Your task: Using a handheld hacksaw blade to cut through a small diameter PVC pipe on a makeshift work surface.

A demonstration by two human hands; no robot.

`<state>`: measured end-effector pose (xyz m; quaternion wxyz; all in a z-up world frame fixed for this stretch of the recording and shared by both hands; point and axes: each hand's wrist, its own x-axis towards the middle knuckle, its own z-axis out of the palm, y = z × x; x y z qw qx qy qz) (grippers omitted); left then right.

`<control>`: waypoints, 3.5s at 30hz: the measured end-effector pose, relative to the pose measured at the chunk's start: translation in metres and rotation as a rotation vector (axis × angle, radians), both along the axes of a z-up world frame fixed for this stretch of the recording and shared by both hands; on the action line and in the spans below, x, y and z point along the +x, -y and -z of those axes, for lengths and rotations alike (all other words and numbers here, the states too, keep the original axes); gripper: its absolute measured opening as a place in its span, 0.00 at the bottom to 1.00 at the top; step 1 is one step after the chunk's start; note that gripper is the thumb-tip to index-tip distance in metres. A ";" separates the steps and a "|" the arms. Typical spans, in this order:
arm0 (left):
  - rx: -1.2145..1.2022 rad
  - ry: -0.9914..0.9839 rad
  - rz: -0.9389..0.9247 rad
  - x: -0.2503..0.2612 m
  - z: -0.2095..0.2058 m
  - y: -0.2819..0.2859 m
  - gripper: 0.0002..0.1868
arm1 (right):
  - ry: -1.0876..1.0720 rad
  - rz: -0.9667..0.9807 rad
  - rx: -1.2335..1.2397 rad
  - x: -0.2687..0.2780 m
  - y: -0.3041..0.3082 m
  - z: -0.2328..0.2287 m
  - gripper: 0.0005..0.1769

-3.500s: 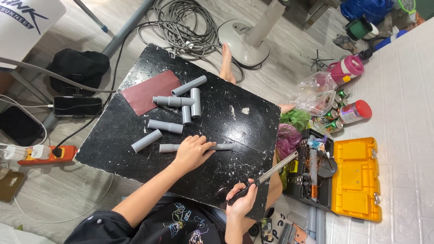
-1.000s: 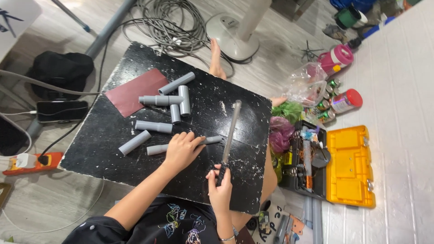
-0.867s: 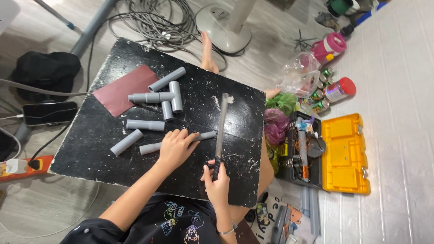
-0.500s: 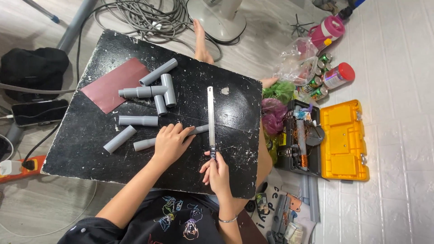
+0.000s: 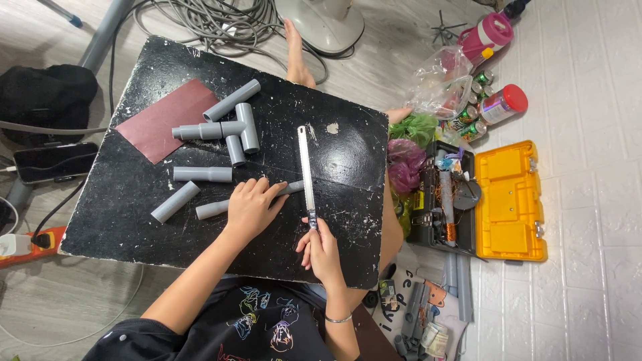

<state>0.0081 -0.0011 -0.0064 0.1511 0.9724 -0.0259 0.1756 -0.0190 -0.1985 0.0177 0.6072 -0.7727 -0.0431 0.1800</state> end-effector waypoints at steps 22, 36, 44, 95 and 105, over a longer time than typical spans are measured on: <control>-0.011 -0.034 0.007 -0.001 -0.011 0.001 0.13 | -0.055 -0.045 -0.081 0.001 -0.004 -0.018 0.17; -0.040 -0.027 -0.010 -0.001 -0.014 0.000 0.13 | 0.031 -0.118 -0.617 -0.003 -0.025 -0.041 0.22; -0.046 -0.033 -0.002 0.002 -0.015 -0.002 0.13 | 0.013 -0.106 -0.607 -0.001 -0.029 -0.048 0.25; -0.087 0.224 -0.009 -0.006 -0.006 0.000 0.13 | -0.123 -0.168 -0.963 -0.047 -0.009 -0.051 0.15; -0.101 0.199 -0.031 -0.003 -0.006 0.000 0.14 | -0.109 -0.180 -0.962 -0.037 -0.012 -0.052 0.18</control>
